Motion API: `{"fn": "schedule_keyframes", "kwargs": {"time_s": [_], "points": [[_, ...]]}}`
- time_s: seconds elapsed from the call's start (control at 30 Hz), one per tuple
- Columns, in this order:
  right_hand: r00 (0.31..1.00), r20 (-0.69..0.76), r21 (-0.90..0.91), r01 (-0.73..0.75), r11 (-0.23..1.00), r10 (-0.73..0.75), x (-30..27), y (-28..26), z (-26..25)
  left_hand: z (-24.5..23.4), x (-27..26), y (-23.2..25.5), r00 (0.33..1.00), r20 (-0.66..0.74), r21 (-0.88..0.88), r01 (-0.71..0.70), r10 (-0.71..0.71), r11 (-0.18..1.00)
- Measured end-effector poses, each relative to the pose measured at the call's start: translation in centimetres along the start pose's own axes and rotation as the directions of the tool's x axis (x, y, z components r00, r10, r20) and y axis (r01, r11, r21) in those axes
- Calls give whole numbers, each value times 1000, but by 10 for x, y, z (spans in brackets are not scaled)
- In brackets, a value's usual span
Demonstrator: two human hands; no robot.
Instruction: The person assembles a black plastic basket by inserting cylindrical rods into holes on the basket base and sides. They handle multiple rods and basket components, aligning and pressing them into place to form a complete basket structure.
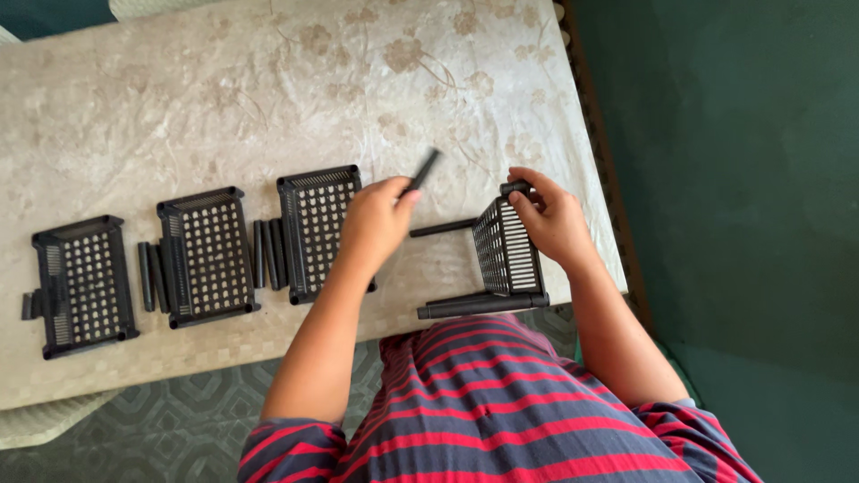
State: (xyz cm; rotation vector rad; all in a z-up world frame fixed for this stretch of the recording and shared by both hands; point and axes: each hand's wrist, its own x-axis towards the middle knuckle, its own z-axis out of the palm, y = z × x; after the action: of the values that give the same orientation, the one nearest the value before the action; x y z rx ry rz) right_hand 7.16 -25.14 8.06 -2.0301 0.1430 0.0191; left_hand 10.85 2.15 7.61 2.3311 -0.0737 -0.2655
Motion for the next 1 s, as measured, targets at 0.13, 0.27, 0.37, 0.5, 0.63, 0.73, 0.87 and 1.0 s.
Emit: {"fn": "schedule_keyframes", "kwargs": {"time_s": [0.13,0.27,0.37,0.5,0.63,0.73,0.87,1.0], "points": [[1000,26,61,15,998,-17,3,0,2,35,8,-66,952,-282,98,-98,122,990],[996,53,29,76,997,-77,4,-6,7,98,25,-129,960,-264,425,199,-90,883],[995,59,-8,87,996,-87,4,-12,10,140,30,-163,951,-308,650,215,-5,729],[993,58,-69,108,992,-104,4,-14,8,160,29,-188,928,-317,779,137,195,612],[994,75,-53,81,995,-77,3,-10,6,146,20,-168,937,-312,733,132,157,668],[992,77,-9,101,995,-100,0,-4,4,114,8,-123,945,-322,537,126,65,834],[994,87,74,68,995,-74,-18,3,-8,50,-31,-52,992,-114,-40,58,-62,998],[978,186,-129,116,985,-90,-48,7,-26,5,-81,7,938,59,-132,-331,341,934]]}}
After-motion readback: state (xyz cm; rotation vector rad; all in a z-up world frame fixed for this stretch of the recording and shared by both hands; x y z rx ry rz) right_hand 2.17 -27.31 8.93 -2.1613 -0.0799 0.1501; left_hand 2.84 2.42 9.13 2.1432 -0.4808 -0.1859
